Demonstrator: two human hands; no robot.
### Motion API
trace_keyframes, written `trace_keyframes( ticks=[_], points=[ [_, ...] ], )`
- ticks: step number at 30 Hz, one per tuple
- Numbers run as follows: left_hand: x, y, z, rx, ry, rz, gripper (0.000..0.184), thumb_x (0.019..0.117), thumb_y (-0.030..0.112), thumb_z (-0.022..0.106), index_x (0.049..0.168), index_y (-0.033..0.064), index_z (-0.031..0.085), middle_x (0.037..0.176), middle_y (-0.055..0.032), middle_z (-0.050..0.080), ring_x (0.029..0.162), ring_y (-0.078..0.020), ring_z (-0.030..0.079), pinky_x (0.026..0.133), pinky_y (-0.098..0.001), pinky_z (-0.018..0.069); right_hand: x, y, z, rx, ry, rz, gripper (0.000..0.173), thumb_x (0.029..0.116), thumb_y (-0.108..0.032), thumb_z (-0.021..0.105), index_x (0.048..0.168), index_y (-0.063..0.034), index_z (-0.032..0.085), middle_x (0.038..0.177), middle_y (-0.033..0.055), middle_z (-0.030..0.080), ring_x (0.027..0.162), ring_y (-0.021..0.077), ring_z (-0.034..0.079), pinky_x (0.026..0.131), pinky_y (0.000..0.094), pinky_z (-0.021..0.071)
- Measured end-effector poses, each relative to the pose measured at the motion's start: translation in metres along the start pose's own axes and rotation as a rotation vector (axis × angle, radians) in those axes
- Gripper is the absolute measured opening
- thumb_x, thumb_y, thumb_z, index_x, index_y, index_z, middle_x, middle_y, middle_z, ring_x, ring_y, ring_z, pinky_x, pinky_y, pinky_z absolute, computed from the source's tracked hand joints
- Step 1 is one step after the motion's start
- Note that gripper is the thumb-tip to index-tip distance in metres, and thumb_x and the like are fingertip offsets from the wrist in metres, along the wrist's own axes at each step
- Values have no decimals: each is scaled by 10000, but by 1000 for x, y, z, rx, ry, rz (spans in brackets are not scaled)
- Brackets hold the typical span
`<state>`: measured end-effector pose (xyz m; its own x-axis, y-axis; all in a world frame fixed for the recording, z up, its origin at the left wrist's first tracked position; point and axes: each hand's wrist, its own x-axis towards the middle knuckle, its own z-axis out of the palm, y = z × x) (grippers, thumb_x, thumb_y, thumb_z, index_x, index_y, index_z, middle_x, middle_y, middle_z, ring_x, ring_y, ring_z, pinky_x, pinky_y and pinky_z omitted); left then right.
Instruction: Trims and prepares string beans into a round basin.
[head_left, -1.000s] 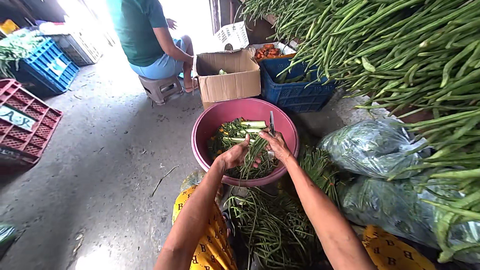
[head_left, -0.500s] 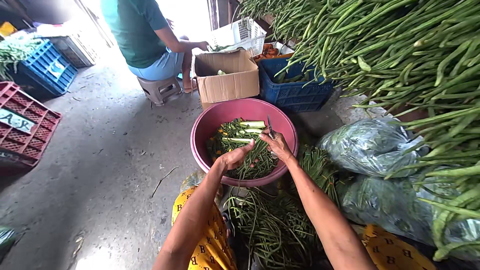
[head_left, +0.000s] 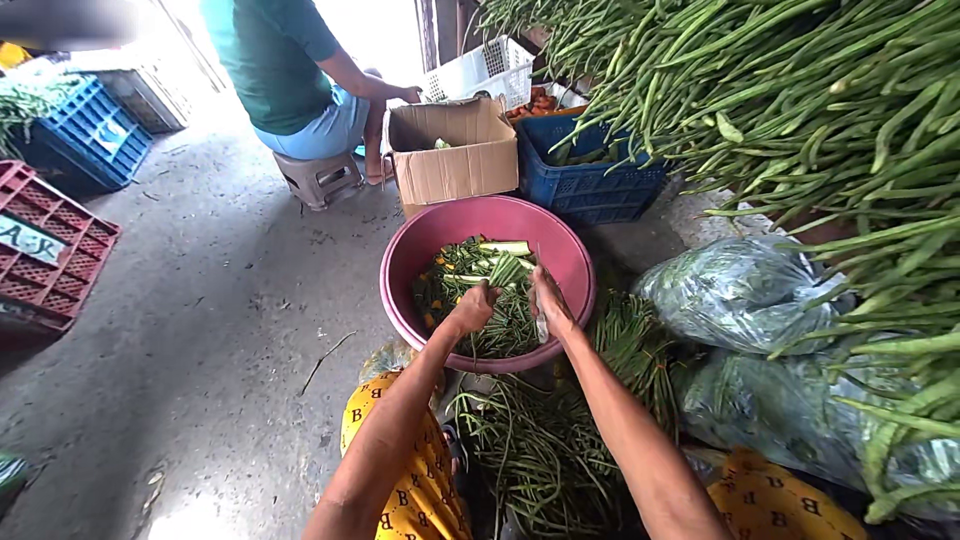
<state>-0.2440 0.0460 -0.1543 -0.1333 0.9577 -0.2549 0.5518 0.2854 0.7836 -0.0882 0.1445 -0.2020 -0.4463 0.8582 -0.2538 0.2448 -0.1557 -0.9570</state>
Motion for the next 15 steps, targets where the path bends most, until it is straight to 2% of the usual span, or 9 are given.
trace_keyframes(
  ticks=[3, 7, 12, 14, 15],
  points=[
    [2, 3, 2, 116, 56, -48, 440, 1128, 275, 382, 1388, -71, 466, 1216, -299, 627, 1175, -405, 623, 1042, -543, 460, -15, 9, 11, -196, -116, 78, 574, 1102, -494, 350, 1358, -6, 513, 837, 48, 510, 591, 111, 453, 563, 280, 438],
    [0, 2, 13, 293, 26, 2, 394, 1113, 165, 359, 1395, -92, 452, 1260, -310, 619, 1216, -431, 615, 1058, -551, 459, -21, 4, 29, -298, -163, 45, 573, 1082, -526, 399, 1343, -41, 557, 904, 77, 562, 664, 136, 486, 628, 313, 451],
    [-1, 0, 14, 416, 10, 32, 385, 1111, 120, 330, 1398, -109, 445, 1348, -317, 565, 1253, -427, 595, 1077, -529, 450, -21, -10, 35, -418, -143, 48, 650, 1075, -587, 336, 1238, -32, 632, 951, 98, 599, 720, 162, 523, 715, 359, 470],
    [0, -3, 14, 430, -3, 42, 385, 1109, 108, 334, 1403, -116, 445, 1371, -320, 548, 1273, -425, 582, 1089, -522, 445, -21, -10, 37, -444, -108, 70, 697, 1071, -595, 343, 1196, 13, 660, 1022, 181, 652, 841, 252, 597, 831, 459, 488],
    [1, -5, 15, 434, -5, 48, 380, 1102, 90, 341, 1402, -119, 445, 1376, -322, 542, 1278, -426, 577, 1091, -519, 444, -21, -9, 39, -444, -92, 76, 702, 1071, -594, 345, 1169, 23, 667, 1014, 187, 653, 850, 263, 600, 845, 469, 484]
  ],
)
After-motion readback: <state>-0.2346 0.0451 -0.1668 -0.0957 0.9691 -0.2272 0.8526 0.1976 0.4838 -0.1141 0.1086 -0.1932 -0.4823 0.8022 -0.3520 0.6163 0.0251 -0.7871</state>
